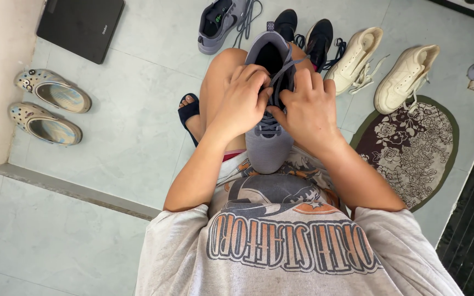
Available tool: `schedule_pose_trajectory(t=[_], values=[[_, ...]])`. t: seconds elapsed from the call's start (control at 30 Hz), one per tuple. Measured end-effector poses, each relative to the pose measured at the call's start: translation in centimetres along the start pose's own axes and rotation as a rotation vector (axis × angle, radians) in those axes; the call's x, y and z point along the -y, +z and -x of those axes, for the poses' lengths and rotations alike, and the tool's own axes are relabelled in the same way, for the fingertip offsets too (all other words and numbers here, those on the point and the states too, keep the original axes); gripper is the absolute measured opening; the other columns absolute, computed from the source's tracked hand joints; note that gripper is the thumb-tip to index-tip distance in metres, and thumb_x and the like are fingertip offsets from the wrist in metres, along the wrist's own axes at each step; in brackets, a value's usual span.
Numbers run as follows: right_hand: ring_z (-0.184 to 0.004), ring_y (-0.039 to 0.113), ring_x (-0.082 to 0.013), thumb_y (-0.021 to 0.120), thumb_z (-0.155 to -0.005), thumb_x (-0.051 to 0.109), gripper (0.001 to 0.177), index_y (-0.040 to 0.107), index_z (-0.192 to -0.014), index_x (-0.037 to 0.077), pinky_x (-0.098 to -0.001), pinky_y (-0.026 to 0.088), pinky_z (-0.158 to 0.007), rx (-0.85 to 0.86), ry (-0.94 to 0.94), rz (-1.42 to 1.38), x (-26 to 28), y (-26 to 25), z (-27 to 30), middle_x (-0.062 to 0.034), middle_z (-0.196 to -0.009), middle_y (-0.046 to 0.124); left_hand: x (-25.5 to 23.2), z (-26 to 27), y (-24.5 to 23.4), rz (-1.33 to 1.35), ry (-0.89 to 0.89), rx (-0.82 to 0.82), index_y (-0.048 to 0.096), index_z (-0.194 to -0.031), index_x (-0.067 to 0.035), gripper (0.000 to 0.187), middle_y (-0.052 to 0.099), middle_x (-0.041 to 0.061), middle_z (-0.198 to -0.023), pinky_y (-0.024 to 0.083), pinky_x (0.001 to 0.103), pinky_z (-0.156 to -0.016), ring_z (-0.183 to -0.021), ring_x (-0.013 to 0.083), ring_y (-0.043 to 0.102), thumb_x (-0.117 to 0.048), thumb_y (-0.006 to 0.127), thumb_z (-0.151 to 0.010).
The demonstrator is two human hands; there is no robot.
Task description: The person sits on the floor and laces a gray sneaker by threading the laces through the eyelets and tying a knot. The person then removes the laces from the shoe and places it on the floor.
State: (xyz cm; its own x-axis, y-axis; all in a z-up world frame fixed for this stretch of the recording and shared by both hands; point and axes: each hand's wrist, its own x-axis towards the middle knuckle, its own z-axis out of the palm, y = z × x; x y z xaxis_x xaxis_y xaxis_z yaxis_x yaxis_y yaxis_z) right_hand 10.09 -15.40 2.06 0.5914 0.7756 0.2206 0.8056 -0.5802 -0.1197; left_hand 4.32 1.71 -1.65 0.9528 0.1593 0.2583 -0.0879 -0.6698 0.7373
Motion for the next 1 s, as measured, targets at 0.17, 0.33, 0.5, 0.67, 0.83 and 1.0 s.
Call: schedule_pose_trajectory(t=[0.17,0.33,0.5,0.67,0.83,1.0], values=[[-0.094,0.054,-0.0314,0.087,-0.072,0.022,0.028,0.075,-0.092,0.008,-0.0419,0.044,-0.076,-0.088,0.100,-0.272,0.1,2.2,1.0,-0.0132,-0.102,0.050,0.4,0.2,-0.1,0.051,0.016,0.004,0.062,-0.095,-0.007,0.013,0.065,0.002,-0.113,0.039,0.043,-0.094,-0.112,0.0282,0.058,-0.009,0.073,-0.090],[-0.083,0.050,-0.0151,0.086,-0.080,0.005,0.021,0.072,-0.095,0.002,-0.0287,0.040,-0.066,-0.027,0.360,-0.859,-0.9,4.4,2.9,-0.0081,-0.104,0.051,1.0,0.0,-0.3,0.122,0.027,0.001,0.061,-0.093,-0.008,0.015,0.064,0.001,-0.112,0.039,0.042,-0.097,-0.111,0.0261,0.058,-0.010,0.075,-0.089],[-0.078,0.054,-0.0098,0.073,-0.094,0.004,0.010,0.071,-0.100,-0.004,-0.0235,0.045,-0.071,0.016,0.477,-1.453,-2.6,3.6,5.0,-0.0135,-0.108,0.067,-0.2,-0.4,-0.9,0.094,0.022,-0.016,0.064,-0.095,-0.009,0.016,0.064,0.002,-0.110,0.038,0.043,-0.097,-0.110,0.0258,0.059,-0.011,0.078,-0.086],[-0.079,0.068,-0.0211,0.065,-0.104,0.003,0.015,0.072,-0.110,-0.010,-0.0305,0.055,-0.072,-0.258,0.434,-1.714,-4.2,0.2,7.7,-0.0253,-0.104,0.073,-3.0,1.2,-1.3,0.023,0.159,-0.191,0.067,-0.106,-0.010,0.027,0.059,0.012,-0.115,0.042,0.043,-0.097,-0.113,0.0303,0.055,-0.009,0.075,-0.081],[-0.074,0.070,-0.0253,0.068,-0.107,0.005,0.016,0.073,-0.116,-0.007,-0.0320,0.056,-0.065,-0.479,0.220,-1.729,-4.5,-2.1,9.4,-0.0267,-0.104,0.073,-4.9,3.7,-0.7,0.022,0.146,0.160,0.072,-0.108,-0.008,0.029,0.064,0.009,-0.096,0.049,0.042,-0.079,-0.091,0.0289,0.064,-0.021,0.077,-0.083],[-0.058,0.062,-0.0188,0.064,-0.113,0.009,0.017,0.072,-0.108,-0.006,-0.0272,0.046,-0.052,-0.582,0.260,-1.787,-6.0,-2.6,10.6,-0.0234,-0.093,0.073,-5.5,6.7,1.9,0.190,0.312,0.229,0.074,-0.099,-0.008,0.018,0.065,0.007,-0.086,0.051,0.038,-0.078,-0.085,0.0262,0.064,-0.024,0.073,-0.094]])
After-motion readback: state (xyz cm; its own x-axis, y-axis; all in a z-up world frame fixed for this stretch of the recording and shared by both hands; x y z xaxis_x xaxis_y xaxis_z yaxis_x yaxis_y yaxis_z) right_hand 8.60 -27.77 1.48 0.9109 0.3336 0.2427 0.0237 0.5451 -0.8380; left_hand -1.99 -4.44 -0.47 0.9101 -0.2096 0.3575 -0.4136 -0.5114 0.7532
